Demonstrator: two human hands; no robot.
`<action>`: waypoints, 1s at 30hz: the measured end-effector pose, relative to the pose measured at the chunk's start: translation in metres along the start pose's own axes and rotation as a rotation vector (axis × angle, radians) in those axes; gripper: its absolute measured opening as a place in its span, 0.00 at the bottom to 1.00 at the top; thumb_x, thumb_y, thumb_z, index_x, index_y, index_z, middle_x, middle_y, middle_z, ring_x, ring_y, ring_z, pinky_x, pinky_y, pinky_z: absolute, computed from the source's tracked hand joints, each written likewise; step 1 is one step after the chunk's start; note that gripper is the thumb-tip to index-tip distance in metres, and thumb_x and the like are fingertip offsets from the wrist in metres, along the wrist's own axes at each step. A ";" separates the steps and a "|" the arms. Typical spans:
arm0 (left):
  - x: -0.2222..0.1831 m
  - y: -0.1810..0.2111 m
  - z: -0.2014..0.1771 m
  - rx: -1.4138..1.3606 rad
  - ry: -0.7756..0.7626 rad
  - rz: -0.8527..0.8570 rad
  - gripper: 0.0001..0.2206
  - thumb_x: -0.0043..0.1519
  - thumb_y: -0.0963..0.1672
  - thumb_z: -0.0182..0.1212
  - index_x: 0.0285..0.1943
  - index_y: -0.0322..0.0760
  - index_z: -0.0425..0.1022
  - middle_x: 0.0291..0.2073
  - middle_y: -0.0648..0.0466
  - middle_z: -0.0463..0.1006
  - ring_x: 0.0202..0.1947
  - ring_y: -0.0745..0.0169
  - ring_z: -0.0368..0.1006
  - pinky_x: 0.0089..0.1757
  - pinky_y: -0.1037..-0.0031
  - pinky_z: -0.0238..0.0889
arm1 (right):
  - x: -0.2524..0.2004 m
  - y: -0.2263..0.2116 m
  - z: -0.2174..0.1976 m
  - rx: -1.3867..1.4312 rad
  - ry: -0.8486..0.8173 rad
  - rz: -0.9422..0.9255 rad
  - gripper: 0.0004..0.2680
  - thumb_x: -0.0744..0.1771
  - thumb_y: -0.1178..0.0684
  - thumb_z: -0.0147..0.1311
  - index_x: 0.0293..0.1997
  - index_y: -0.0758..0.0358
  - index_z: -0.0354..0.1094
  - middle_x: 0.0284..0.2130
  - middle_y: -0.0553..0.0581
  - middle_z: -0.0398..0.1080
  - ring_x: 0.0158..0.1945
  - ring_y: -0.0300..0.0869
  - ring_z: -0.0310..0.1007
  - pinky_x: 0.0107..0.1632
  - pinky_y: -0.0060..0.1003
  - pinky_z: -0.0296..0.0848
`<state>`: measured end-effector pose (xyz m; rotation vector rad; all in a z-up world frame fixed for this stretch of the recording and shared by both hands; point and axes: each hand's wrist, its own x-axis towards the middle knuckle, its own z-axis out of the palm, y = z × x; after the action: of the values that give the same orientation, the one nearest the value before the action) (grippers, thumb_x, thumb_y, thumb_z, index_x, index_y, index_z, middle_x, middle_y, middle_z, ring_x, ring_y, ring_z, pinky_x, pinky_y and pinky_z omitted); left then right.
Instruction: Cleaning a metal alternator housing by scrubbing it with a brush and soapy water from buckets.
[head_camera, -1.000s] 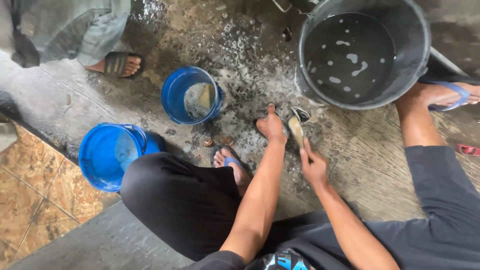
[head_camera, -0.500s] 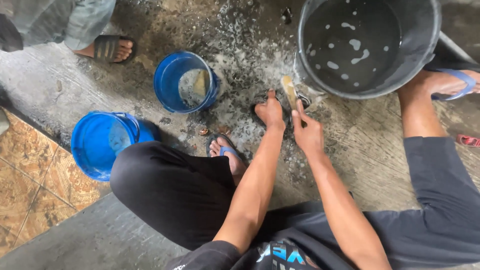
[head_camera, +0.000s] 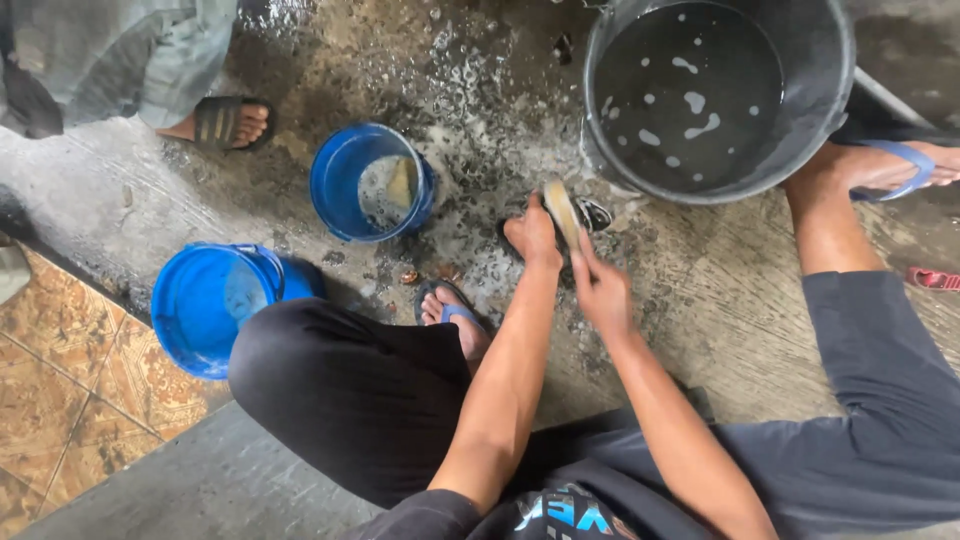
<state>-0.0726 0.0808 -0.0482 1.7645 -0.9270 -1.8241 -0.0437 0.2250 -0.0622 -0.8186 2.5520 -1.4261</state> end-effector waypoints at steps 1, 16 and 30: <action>0.001 -0.001 0.000 -0.003 -0.005 0.000 0.20 0.62 0.47 0.64 0.22 0.37 0.59 0.21 0.52 0.58 0.21 0.60 0.55 0.34 0.52 0.52 | -0.020 0.016 -0.003 -0.004 0.003 -0.003 0.15 0.73 0.49 0.53 0.69 0.56 0.69 0.20 0.62 0.75 0.19 0.46 0.72 0.27 0.35 0.68; -0.001 0.005 0.002 0.039 -0.053 0.055 0.22 0.65 0.44 0.60 0.20 0.45 0.54 0.14 0.61 0.46 0.13 0.68 0.46 0.27 0.59 0.48 | -0.045 0.074 0.016 -0.084 0.096 0.021 0.15 0.72 0.48 0.53 0.70 0.49 0.69 0.23 0.65 0.75 0.24 0.51 0.75 0.30 0.46 0.71; 0.003 0.009 0.028 0.081 -0.004 0.029 0.20 0.64 0.44 0.60 0.19 0.45 0.56 0.12 0.57 0.51 0.12 0.64 0.51 0.27 0.57 0.51 | 0.009 0.001 0.019 0.101 0.167 0.280 0.16 0.74 0.42 0.45 0.70 0.49 0.65 0.37 0.73 0.77 0.39 0.60 0.79 0.37 0.58 0.62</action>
<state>-0.1017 0.0768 -0.0448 1.7862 -1.0357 -1.7960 -0.0455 0.2066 -0.0715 -0.3222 2.5578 -1.5716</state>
